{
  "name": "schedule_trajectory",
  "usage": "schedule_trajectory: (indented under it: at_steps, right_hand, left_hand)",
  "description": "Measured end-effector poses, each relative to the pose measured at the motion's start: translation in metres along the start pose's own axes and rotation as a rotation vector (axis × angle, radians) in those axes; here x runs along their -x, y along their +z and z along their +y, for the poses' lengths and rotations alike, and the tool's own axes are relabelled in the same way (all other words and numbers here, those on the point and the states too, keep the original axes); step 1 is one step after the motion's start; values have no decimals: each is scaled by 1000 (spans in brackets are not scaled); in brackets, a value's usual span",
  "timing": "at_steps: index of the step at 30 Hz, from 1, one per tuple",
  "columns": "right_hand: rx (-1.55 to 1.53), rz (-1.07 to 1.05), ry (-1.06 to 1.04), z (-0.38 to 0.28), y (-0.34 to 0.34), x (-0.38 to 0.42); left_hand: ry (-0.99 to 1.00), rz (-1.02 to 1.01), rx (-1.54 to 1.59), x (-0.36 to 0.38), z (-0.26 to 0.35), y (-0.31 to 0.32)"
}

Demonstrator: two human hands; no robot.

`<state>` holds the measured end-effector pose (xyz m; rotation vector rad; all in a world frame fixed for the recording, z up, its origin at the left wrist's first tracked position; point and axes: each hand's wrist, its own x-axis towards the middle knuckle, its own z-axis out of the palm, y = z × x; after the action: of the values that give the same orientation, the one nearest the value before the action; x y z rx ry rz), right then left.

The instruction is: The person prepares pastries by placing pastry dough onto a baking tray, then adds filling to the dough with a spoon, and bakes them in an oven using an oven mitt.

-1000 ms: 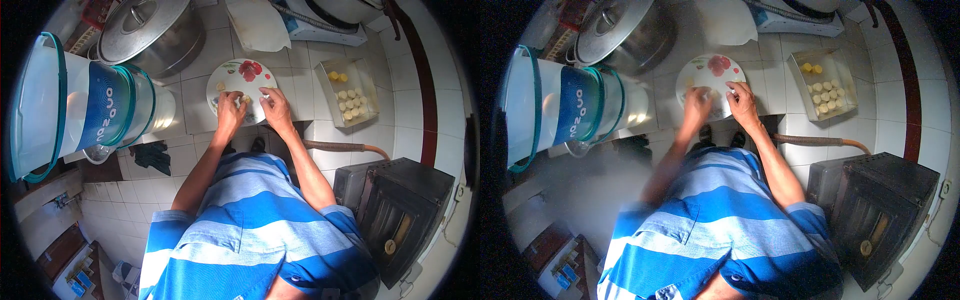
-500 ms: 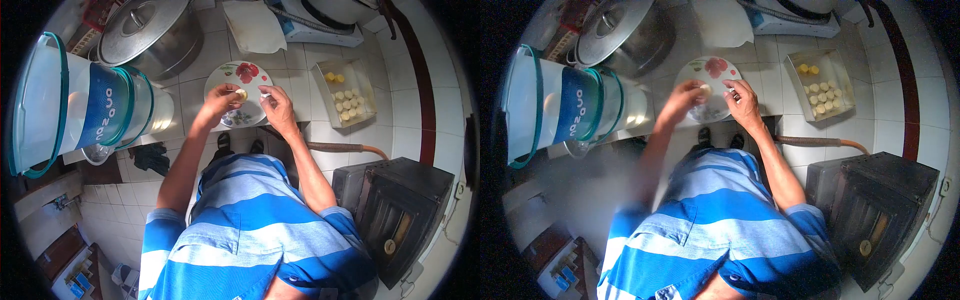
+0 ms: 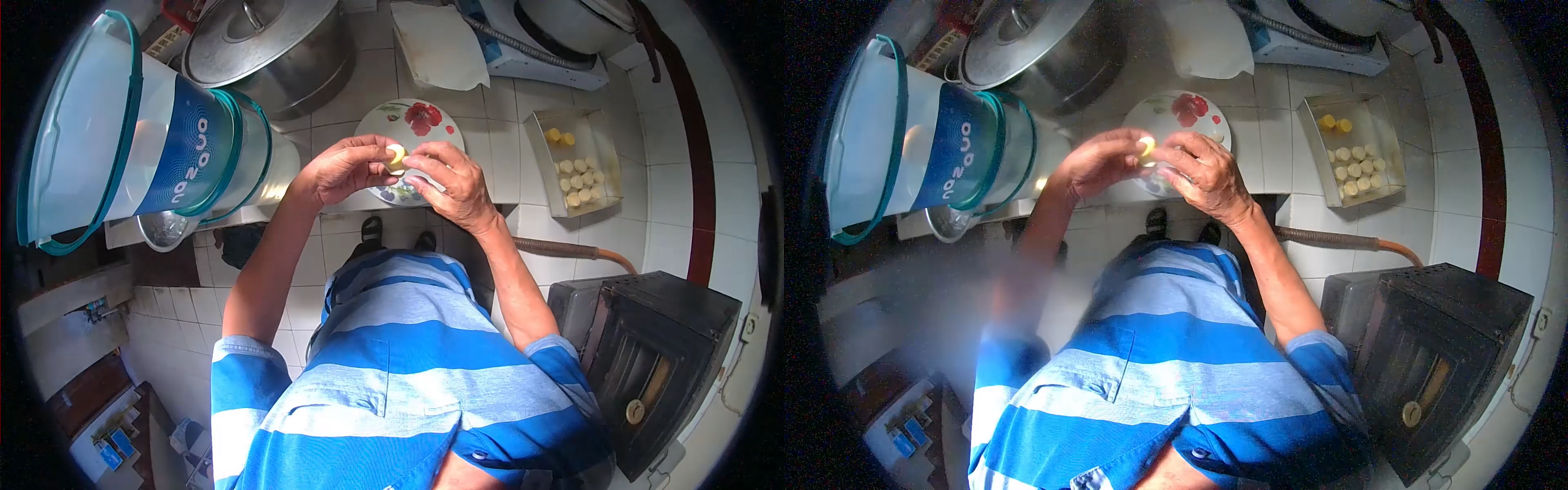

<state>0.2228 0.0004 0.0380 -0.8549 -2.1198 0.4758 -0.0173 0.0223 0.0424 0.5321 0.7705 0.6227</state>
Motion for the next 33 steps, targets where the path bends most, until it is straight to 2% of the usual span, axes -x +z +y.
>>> schedule_trajectory:
  at_steps: [3, 5, 11, 16, 19, 26, 33]
  right_hand:
    - [18, 33, -48, -4, 4, -5]
    - [-23, 3, 14, -5, 7, -5]
    - [-71, 27, 27, -4, 9, -7]
    - [-87, 75, 63, 1, 7, -7]
    - [-149, 118, 114, 3, 8, -6]
    - [-369, 118, 303, -6, 5, -7]
    - [-336, 70, 285, -4, 6, -3]
  left_hand:
    - [0, -11, -21, 5, 0, 2]
    - [2, -20, -36, 7, 0, 1]
    - [14, -2, -142, 4, -5, -2]
    - [31, -104, 161, 8, -3, -1]
    - [91, -125, 88, 11, -7, 2]
    - [91, -73, 113, 11, -23, 2]
    - [178, -28, 325, 3, -50, 6]
